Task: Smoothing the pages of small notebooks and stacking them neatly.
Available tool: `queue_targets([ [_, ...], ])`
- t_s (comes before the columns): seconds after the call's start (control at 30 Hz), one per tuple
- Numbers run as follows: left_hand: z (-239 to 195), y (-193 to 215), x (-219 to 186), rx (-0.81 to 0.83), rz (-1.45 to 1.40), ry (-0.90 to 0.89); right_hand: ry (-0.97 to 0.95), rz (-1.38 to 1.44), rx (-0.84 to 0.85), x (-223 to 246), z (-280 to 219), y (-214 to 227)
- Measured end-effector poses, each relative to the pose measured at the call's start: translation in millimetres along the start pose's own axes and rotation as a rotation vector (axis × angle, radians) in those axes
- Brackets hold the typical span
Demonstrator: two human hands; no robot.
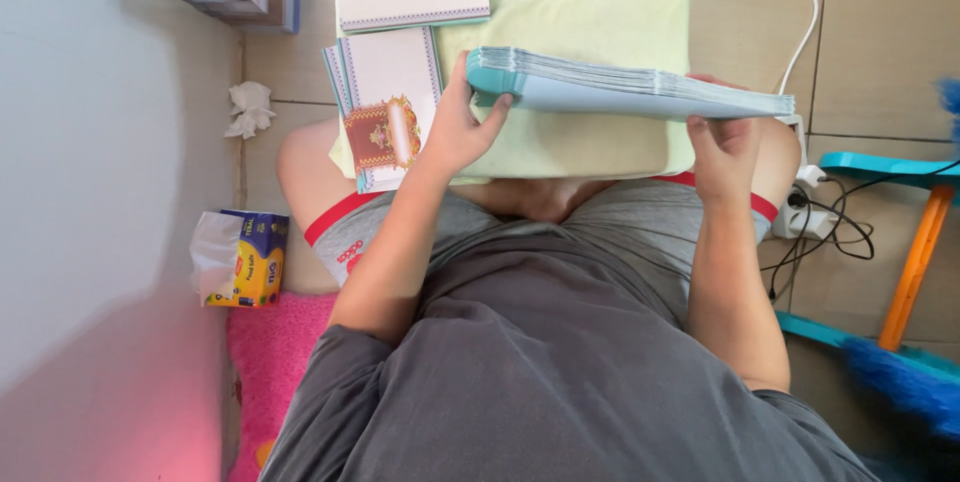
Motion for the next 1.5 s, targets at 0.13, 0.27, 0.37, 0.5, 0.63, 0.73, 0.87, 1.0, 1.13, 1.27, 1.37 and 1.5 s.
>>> queue_targets([
  [0.13, 0.2, 0.5, 2.9, -0.029, 0.067, 0.005, 0.028, -0.204, 0.039, -26.9, 0.4, 24.0],
  [0.27, -0.7, -10.4, -17.7, -0.042, -0.015, 0.132, -0.014, -0.205, 0.03, -9.5, 16.7, 44.4],
  [0.37, -2.2, -19.7, -12.9, -0.031, -0.022, 0.244, -0.252, -0.142, 0.002, -34.5, 23.2, 62.5],
  [0.5, -7.0, -28.3, 34.7, -0.027, 0.149, 0.399, -0.441, -0.177, 0.022, -57.8, 22.2, 47.8],
  [0.63, -4.1, -28.9, 28.0, 0.072, 0.534, 0.432, -0.418, -0.275, 0.087, -49.4, 23.0, 35.9],
  [0.73, 8.3, -39.0, 1.8, -0.122, 1.201, -0.027, -0.449, -0.281, 0.085, -62.2, 18.7, 40.0],
  [0.87, 10.3, -101.6, -18.2, -0.014, 0.909, -0.51, -0.421, -0.322, 0.094, -75.9, 15.1, 46.3],
  [1.0, 3.8, -130.6, -5.1, 0.164, 0.899, -0.544, -0.385, -0.377, 0.122, -73.6, 13.9, 44.8],
  [1.13, 4.7, -134.1, 6.3, 0.248, 0.924, -0.461, -0.342, -0.435, 0.167, -60.3, 14.7, 42.4],
  [1.27, 6.8, -134.8, 11.2, 0.247, 0.931, -0.47, -0.334, -0.786, 0.186, -30.6, 14.0, 22.0],
  [1.37, 6.3, -133.8, 12.5, 0.24, 0.921, -0.467, -0.278, -0.829, 0.187, -3.4, 12.6, 9.7],
  [1.5, 7.0, -130.4, 12.3, 0.208, 0.881, -0.502, -0.077, -0.792, 0.196, 67.0, 14.2, -15.8],
])
Point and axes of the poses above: each hand's wrist, its own z-axis towards the middle knuckle, its own y-axis out of the back of the hand, x = y × z, the point moved 7 cm from there along z, towards the middle knuckle, and after that the axes turned 6 degrees about -x, right-handed, at the moved point
